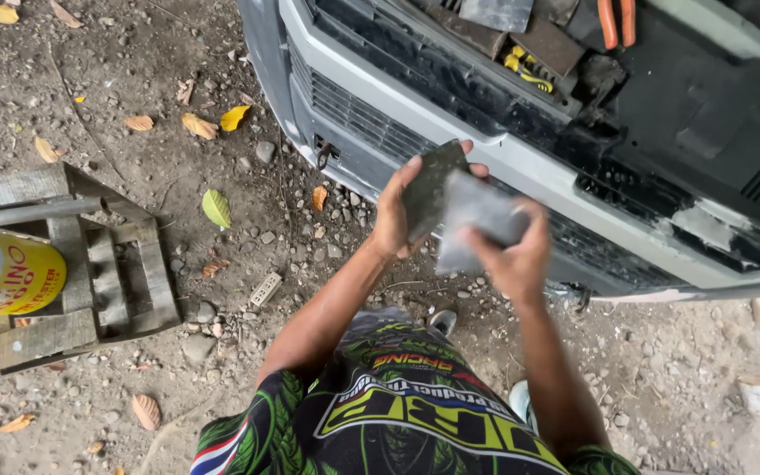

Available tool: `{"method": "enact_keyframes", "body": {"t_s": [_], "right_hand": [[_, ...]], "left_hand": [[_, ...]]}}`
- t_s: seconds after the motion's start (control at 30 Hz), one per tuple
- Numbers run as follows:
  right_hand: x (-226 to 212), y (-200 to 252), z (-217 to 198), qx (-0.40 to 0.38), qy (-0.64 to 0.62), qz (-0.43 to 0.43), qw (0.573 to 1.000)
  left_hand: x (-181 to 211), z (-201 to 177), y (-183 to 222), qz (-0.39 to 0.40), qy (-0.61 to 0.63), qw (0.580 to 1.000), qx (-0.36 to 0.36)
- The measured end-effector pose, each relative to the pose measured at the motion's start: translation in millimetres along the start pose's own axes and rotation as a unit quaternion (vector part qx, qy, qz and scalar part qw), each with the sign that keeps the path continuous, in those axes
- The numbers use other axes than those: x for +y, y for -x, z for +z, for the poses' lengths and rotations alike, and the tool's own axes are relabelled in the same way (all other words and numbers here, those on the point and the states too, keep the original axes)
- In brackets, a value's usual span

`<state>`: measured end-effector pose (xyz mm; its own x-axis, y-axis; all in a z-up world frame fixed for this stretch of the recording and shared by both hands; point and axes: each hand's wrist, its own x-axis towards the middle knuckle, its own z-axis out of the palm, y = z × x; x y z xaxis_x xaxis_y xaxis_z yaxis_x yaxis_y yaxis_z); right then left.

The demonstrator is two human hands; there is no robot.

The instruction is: Sanding the bumper or grill area of a car using sandpaper to prepare the surface for painting or repair.

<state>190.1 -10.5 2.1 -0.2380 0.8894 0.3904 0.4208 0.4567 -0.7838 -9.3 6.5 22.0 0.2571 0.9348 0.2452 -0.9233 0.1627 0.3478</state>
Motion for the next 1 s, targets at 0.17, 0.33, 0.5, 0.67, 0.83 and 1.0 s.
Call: {"method": "enact_keyframes", "body": {"t_s": [0.17, 0.33, 0.5, 0.67, 0.83, 1.0], "right_hand": [[-14.5, -0.1, 8.1, 0.044, -0.030, -0.008, 0.999], [-12.8, -10.5, -1.1, -0.004, 0.013, 0.041, 0.999], [-27.6, 8.3, 23.3, 0.028, -0.026, 0.016, 0.999], [-29.2, 12.3, 27.3, 0.007, -0.109, 0.080, 0.991], [-25.4, 6.0, 14.2, -0.027, -0.055, 0.014, 0.998], [-20.6, -31.7, -14.4, -0.040, 0.019, 0.027, 0.999]], "left_hand": [[-7.4, -11.6, -3.6, 0.015, -0.042, 0.999, 0.006], [-10.3, -6.2, -6.4, -0.005, -0.011, 1.000, 0.012], [-16.2, -26.6, -5.3, -0.007, -0.020, 0.998, 0.053], [-11.2, -21.4, -9.0, -0.006, -0.053, 0.997, 0.057], [-11.4, -19.9, -14.1, -0.011, -0.001, 0.999, 0.042], [-1.3, 7.2, -8.2, -0.023, 0.072, 0.994, -0.077]]}}
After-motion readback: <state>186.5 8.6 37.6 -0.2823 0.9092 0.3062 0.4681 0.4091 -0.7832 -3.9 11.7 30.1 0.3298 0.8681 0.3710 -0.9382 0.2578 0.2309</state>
